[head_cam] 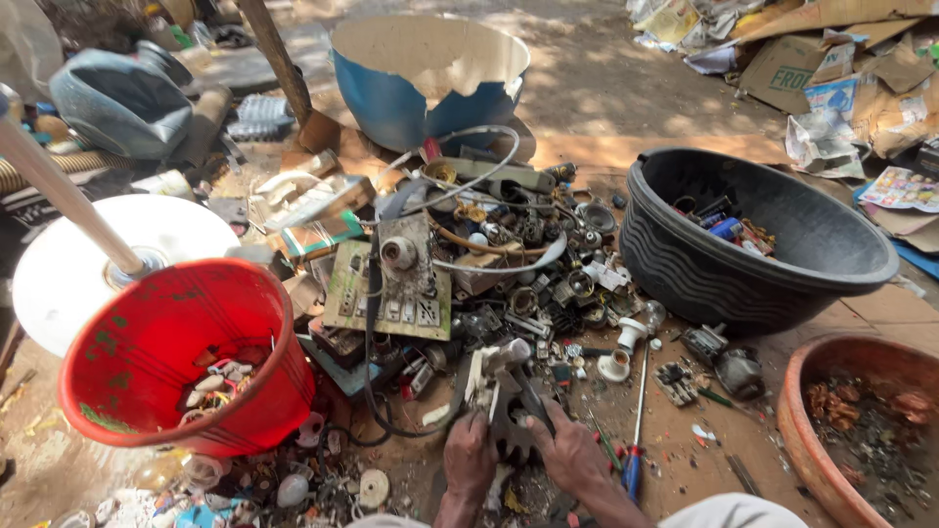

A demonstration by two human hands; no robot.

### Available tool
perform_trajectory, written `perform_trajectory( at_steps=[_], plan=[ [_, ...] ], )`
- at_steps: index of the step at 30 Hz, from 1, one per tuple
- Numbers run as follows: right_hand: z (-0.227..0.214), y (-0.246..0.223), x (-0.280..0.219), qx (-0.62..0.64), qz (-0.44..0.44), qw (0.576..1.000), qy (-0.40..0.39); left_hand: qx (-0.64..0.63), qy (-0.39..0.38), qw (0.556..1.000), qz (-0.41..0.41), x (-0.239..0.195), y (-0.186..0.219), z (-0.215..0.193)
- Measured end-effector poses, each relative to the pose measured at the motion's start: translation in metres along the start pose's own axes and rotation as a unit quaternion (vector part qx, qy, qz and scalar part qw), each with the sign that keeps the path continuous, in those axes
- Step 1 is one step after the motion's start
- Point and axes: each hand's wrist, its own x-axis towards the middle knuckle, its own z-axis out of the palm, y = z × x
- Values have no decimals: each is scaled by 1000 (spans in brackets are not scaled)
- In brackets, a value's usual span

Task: The person sits on the ground and uses a hammer to break apart a white plastic electronic component. They repeatedly strike the object to separate its parts, then use pliers to pull out a small metal piece from the debris.

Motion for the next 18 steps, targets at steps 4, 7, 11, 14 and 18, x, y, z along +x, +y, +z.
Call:
perform_trajectory(
  at_steps=[4, 7, 11, 14, 18],
  plan=[
    [-9, -16, -48, 81, -116, 984, 110, -53, -94, 987, -118, 6, 3, -25],
    [-29, -21, -55, 191, -166, 952, 170, -58, -35, 996, -56, 2, 9, -26],
    [-45, -12, -73, 278, -130, 939, 154, -50, -34, 998, 4, 9, 16, -27],
    [-42, 7, -71, 320, -61, 941, 90, -35, -85, 996, 20, 0, 20, -28],
    [-3, 36, -38, 162, -27, 984, 67, -58, -95, 994, 10, 5, 19, -26]
  ],
)
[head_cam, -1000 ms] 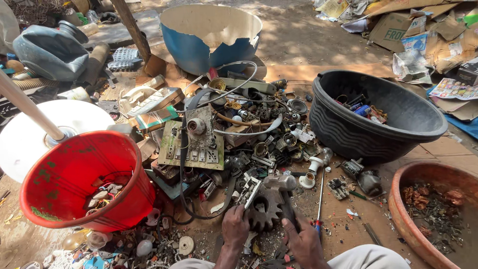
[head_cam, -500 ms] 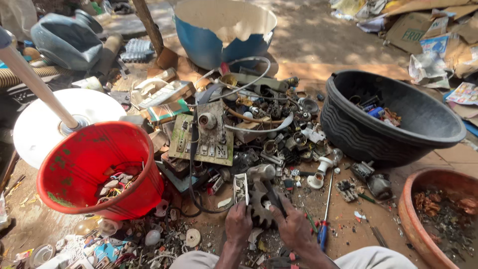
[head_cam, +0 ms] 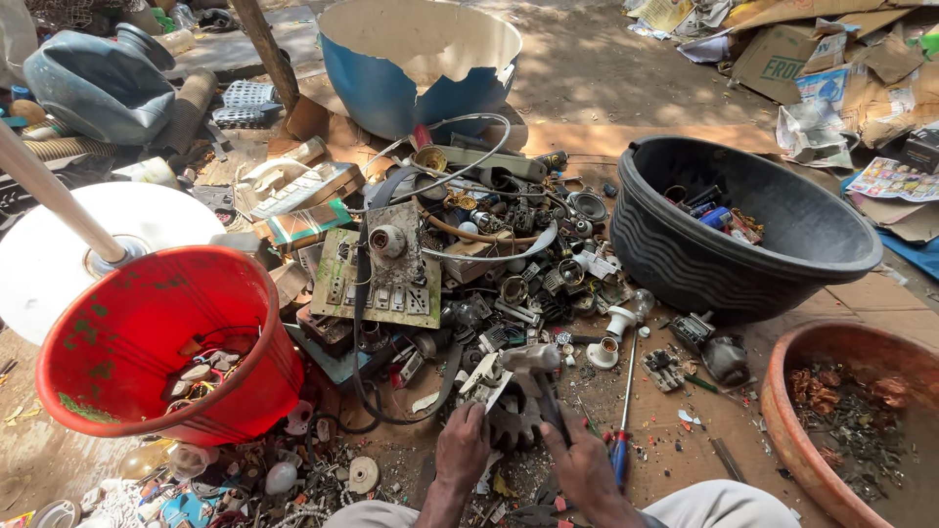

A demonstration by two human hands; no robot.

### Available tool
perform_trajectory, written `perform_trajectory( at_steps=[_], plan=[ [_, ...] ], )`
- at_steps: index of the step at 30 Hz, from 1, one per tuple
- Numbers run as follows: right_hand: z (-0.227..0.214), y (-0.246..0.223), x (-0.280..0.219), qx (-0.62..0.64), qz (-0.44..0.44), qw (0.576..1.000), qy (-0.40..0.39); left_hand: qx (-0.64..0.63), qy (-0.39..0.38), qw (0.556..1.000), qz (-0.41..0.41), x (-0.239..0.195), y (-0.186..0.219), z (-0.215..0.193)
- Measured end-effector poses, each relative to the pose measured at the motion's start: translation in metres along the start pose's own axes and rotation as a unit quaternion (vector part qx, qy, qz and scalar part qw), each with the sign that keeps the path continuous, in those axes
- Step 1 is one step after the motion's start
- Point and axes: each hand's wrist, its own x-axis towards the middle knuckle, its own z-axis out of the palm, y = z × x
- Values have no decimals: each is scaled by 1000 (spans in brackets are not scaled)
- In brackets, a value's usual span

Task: The person sits on the ground and uses a hammer to break apart a white plastic electronic component. They repeatedly strike the object to separate its parts, then use pliers to pull out a small metal piece from the debris.

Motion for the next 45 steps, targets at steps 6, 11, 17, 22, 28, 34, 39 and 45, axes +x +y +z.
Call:
perform_trajectory(
  at_steps=[6, 11, 17, 22, 28, 34, 39, 45],
  plan=[
    [26, 0, 22, -36, -15, 999, 12, -23, -27, 999, -19, -4, -3, -5],
    [6, -17, 0, 50, -301, 936, 178, -34, -27, 999, 0, -7, -23, 26],
    [15, -19, 19, -229, -10, 972, -42, -25, -41, 999, -20, -2, -11, 9],
    [3, -46, -10, -29, -82, 996, 33, -46, -1, 999, -10, -15, -3, -15],
    [0, -42, 2, 62, -332, 923, 186, -49, -43, 997, -51, -4, -14, 3],
    [15, -46, 9, -165, 31, 982, -82, -36, -19, 999, -8, 5, -2, -21],
    [0, -61, -6, 15, -179, 981, 78, -28, -66, 995, -64, -6, 1, -13],
    [-5, -24, 2, -31, -245, 962, 112, 9, 1, 1000, -16, 1, -9, -2]
  ],
)
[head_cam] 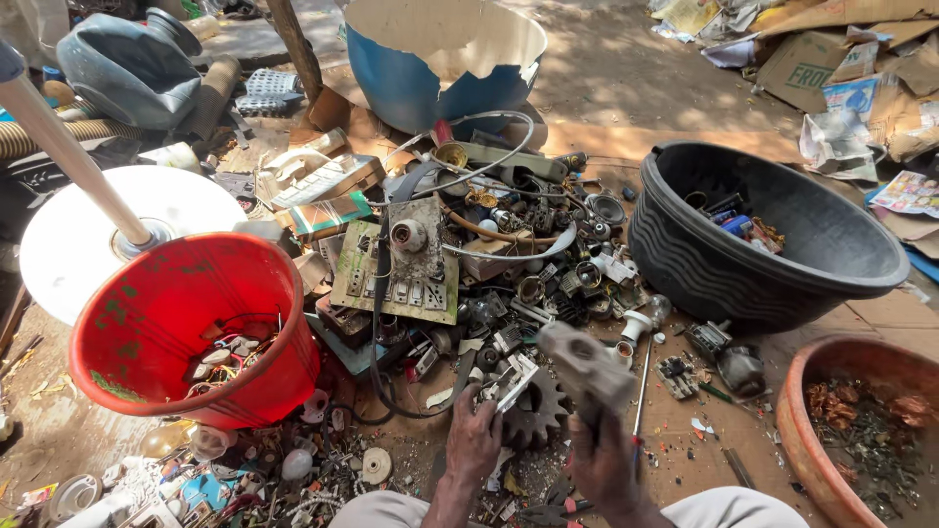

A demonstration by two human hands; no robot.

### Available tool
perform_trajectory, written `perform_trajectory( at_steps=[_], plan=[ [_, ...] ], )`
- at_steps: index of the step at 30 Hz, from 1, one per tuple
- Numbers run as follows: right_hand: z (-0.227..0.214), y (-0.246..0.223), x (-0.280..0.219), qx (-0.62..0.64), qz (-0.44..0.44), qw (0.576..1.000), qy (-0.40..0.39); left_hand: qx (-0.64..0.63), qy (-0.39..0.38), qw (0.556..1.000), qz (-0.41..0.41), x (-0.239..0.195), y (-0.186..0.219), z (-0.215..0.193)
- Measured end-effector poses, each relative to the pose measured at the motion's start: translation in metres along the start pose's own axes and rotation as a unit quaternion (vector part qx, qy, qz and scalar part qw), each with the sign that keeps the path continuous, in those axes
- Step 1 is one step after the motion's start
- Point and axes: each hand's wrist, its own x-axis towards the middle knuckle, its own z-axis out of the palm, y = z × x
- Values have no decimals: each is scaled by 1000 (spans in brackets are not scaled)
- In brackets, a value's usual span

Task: The person sits on the ground and uses a hammer to break apart a white plastic electronic component. They repeatedly strike the object to separate its parts, then use pliers to pull out a small metal piece from the debris.

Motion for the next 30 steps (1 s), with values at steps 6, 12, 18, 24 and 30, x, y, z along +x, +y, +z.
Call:
perform_trajectory(
  at_steps=[6, 12, 18, 24, 30],
  plan=[
    [35, 57, 2, -126, 50, 988, -75, -46, -53, 997, -20, -15, 0, 4],
    [-4, -21, -7, 104, 232, 967, -24, -135, -118, 966, -185, 2, 14, -15],
    [-8, -7, -15, 325, 352, 878, 10, -231, -73, 927, -286, 10, 6, -11],
    [32, 102, -23, 430, 531, 729, 50, -526, 35, 679, -511, 18, -12, -12],
    [67, 186, -29, 97, 491, 864, -58, -694, 98, 575, -421, 15, -37, -26]
  ],
)
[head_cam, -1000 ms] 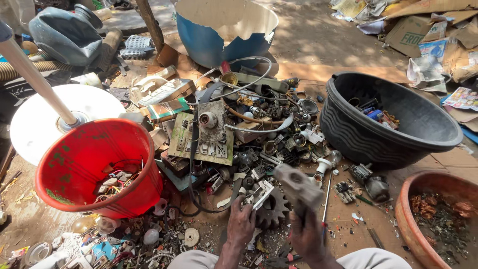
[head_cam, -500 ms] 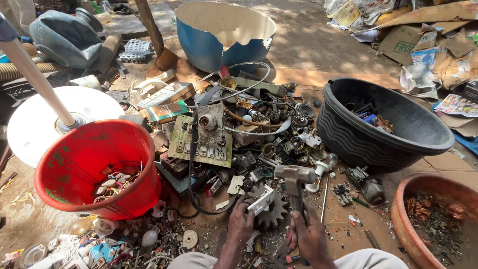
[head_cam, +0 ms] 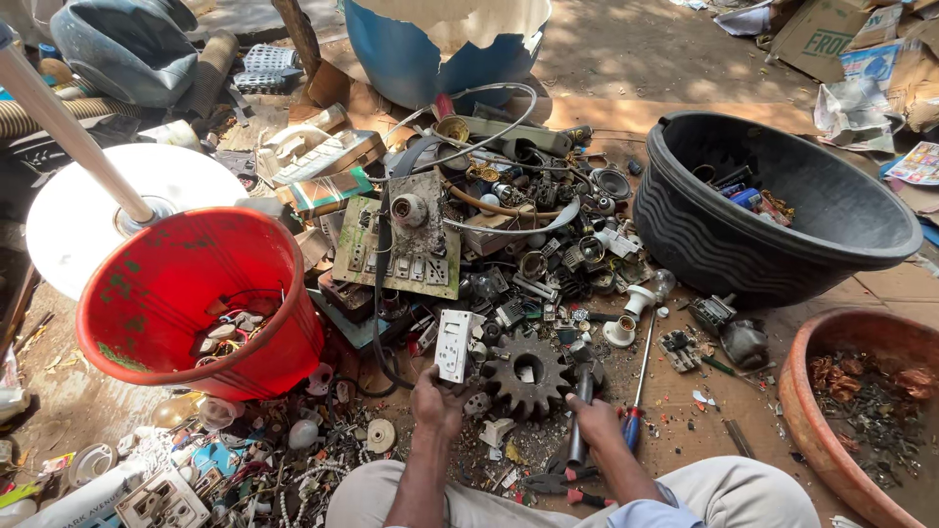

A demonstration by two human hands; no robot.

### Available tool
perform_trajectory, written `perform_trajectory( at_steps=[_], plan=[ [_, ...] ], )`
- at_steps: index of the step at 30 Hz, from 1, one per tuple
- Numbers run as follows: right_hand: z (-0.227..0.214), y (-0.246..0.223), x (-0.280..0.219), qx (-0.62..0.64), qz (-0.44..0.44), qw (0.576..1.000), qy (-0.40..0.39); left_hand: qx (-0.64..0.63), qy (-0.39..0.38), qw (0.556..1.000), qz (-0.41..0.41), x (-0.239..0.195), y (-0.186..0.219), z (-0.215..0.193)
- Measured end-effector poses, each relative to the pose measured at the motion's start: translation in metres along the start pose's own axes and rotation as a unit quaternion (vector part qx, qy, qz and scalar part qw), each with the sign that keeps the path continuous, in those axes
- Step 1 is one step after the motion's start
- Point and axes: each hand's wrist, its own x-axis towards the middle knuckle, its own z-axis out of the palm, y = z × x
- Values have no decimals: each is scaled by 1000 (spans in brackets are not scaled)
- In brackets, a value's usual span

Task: The person sits on the ground and uses a hammer to break apart a white plastic electronic component. They repeatedly strike the object to separate its parts, then use pliers to pull out a small metal piece from the debris.

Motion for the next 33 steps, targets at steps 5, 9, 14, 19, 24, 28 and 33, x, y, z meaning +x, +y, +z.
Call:
perform_trajectory(
  at_steps=[5, 9, 14, 19, 24, 28, 33],
  plan=[
    [5, -35, -56, -358, -144, 914, 125, -46, -25, 993, -103, -18, 9, 4],
    [10, -84, -109, -97, -223, 969, 33, -49, -10, 984, -173, -26, 1, 14],
    [36, -91, -129, 156, -223, 928, -254, -21, -54, 972, -227, -43, -23, 19],
    [41, -83, -118, 166, -127, 958, -198, 103, -135, 952, -256, -56, -35, 21],
    [34, -83, -123, 25, -233, 961, -146, 144, -69, 979, -128, -76, -24, 36],
    [40, -81, -132, -40, -321, 937, -131, 93, -110, 979, -142, -67, -30, 22],
    [38, -87, -133, 104, -111, 970, -191, 120, -108, 982, -102, -55, -42, 3]
  ],
)
